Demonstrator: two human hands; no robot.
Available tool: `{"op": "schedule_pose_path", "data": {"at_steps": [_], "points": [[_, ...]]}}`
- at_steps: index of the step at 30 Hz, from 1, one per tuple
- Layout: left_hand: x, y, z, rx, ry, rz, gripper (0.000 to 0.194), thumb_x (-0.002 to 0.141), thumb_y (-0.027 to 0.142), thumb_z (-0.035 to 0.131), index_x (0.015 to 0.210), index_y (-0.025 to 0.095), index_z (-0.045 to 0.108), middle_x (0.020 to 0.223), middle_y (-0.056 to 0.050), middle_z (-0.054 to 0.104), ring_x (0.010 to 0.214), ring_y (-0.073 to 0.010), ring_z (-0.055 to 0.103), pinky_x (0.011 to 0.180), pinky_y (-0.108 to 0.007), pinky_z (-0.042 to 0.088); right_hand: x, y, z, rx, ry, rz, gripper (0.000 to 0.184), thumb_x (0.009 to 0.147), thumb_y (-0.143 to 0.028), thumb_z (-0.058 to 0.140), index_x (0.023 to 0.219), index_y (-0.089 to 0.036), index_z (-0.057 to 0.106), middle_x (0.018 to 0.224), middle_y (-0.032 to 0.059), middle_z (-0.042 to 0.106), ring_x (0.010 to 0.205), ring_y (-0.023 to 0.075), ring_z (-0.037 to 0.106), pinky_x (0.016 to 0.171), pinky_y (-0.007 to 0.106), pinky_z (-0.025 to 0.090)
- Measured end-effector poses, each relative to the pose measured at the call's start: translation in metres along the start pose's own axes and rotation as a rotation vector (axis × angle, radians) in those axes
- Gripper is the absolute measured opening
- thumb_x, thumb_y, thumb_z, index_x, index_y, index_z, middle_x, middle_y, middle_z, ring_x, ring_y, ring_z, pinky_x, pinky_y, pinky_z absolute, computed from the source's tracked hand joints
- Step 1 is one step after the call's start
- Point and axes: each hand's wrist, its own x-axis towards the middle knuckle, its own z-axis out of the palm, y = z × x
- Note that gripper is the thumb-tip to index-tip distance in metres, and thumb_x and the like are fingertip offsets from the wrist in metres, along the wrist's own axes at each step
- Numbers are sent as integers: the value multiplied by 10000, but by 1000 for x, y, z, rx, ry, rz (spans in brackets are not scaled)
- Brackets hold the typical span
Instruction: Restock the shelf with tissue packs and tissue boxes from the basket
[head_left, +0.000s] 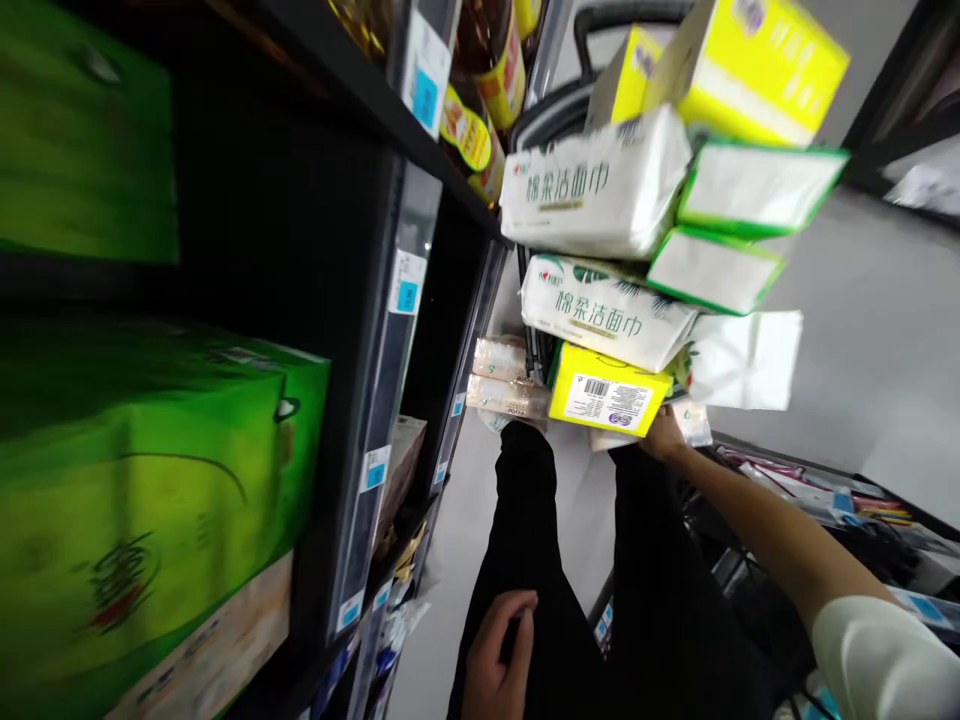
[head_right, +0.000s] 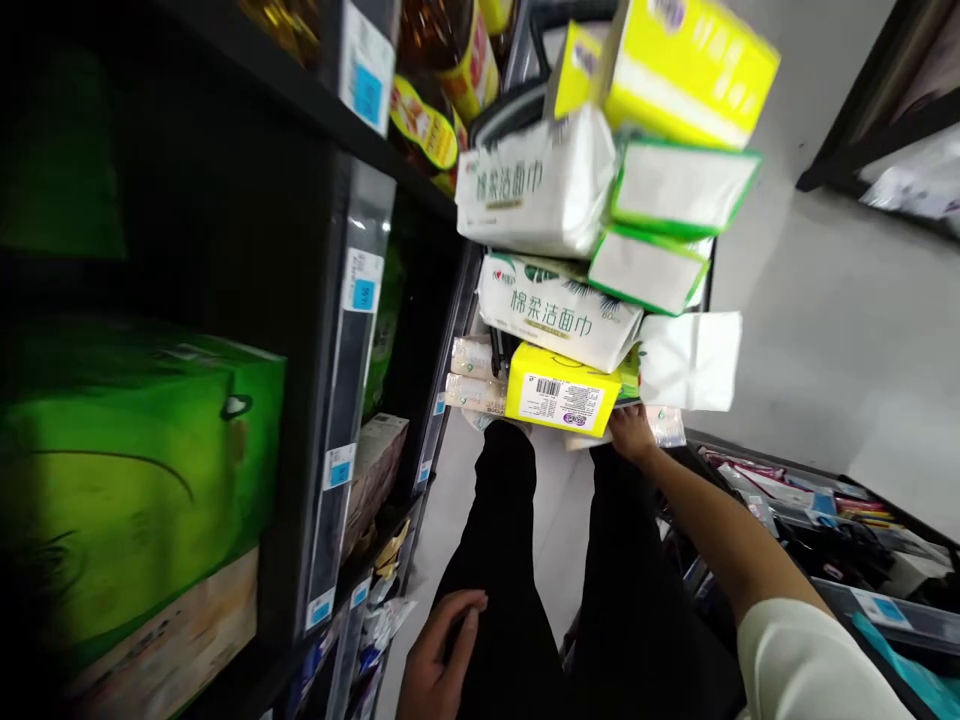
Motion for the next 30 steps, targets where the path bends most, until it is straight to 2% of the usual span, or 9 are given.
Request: {"op": "schedule_pose_path", "data": {"at_steps": [2, 3, 7, 10, 15, 18, 22, 26, 30], "points": [[-6, 13, -3, -39, 5, 23, 432, 945, 610, 604, 1057, 242, 801, 1112, -118, 776, 1049, -286, 749, 940, -382, 621, -47, -16, -23, 5, 39, -27, 573, 898, -154, 591, 1467, -111, 545, 1498, 233, 525, 1426, 381, 412, 1218, 538, 242], [-10, 19, -5, -64, 24, 36, 459, 930, 641, 608, 1048, 241, 800, 1102, -119, 775, 1045, -292, 747, 939, -387, 620, -72, -26, -34, 11, 58, -36, 646, 847, -123, 589, 1489, -109, 528, 1487, 230, 543, 1401, 380, 436, 1208, 520, 257], [-25, 44, -17, -246, 171, 23, 598, 848, 768, 629, 1022, 216, 779, 1035, -114, 772, 1000, -291, 745, 934, -387, 604, -170, -71, -78, 47, 146, -56, 783, 694, -127, 590, 1475, -170, 558, 1436, 166, 612, 1319, 350, 521, 1175, 478, 339], [-34, 60, -32, -416, 223, 20, 700, 737, 834, 697, 999, 187, 756, 953, -108, 767, 931, -277, 746, 873, -359, 603, -238, -109, -117, 244, 261, -94, 831, 594, -147, 589, 1421, -213, 599, 1377, 140, 642, 1272, 363, 553, 1169, 517, 373], [-41, 90, -57, -665, 284, 76, 771, 585, 826, 802, 966, 162, 717, 853, -95, 740, 743, -232, 722, 697, -323, 575, -332, -163, -198, 553, 552, -110, 724, 618, -175, 647, 1332, -292, 656, 1247, 109, 686, 1142, 332, 648, 1023, 464, 535], [-43, 122, -66, -771, 212, 115, 757, 520, 758, 862, 957, 158, 714, 894, -109, 750, 735, -225, 723, 668, -313, 556, -381, -180, -249, 793, 734, -100, 619, 625, -286, 781, 1236, -239, 697, 1157, 102, 728, 1041, 327, 684, 917, 423, 583], [-62, 179, -76, -832, 101, 299, 725, 591, 714, 850, 1064, 177, 738, 1140, -147, 763, 990, -281, 751, 832, -362, 589, -438, -183, -303, 1150, 825, -62, 580, 486, -341, 901, 1021, -186, 741, 965, 85, 787, 890, 336, 717, 780, 414, 599], [-104, 221, -92, -877, -48, 497, 709, 647, 721, 817, 1101, 179, 764, 1213, -158, 764, 1178, -357, 704, 959, -442, 586, -480, -175, -329, 1574, 781, -315, 573, 486, -367, 930, 986, -175, 729, 987, 129, 803, 856, 347, 753, 752, 436, 611], [-142, 237, -109, -952, -317, 505, 662, 699, 737, 768, 1050, 177, 796, 1075, -152, 803, 1143, -397, 724, 961, -525, 601, -495, -168, -336, 1799, 783, -508, 554, 546, -380, 929, 1021, -187, 721, 922, 131, 809, 757, 345, 771, 741, 486, 633]]}}
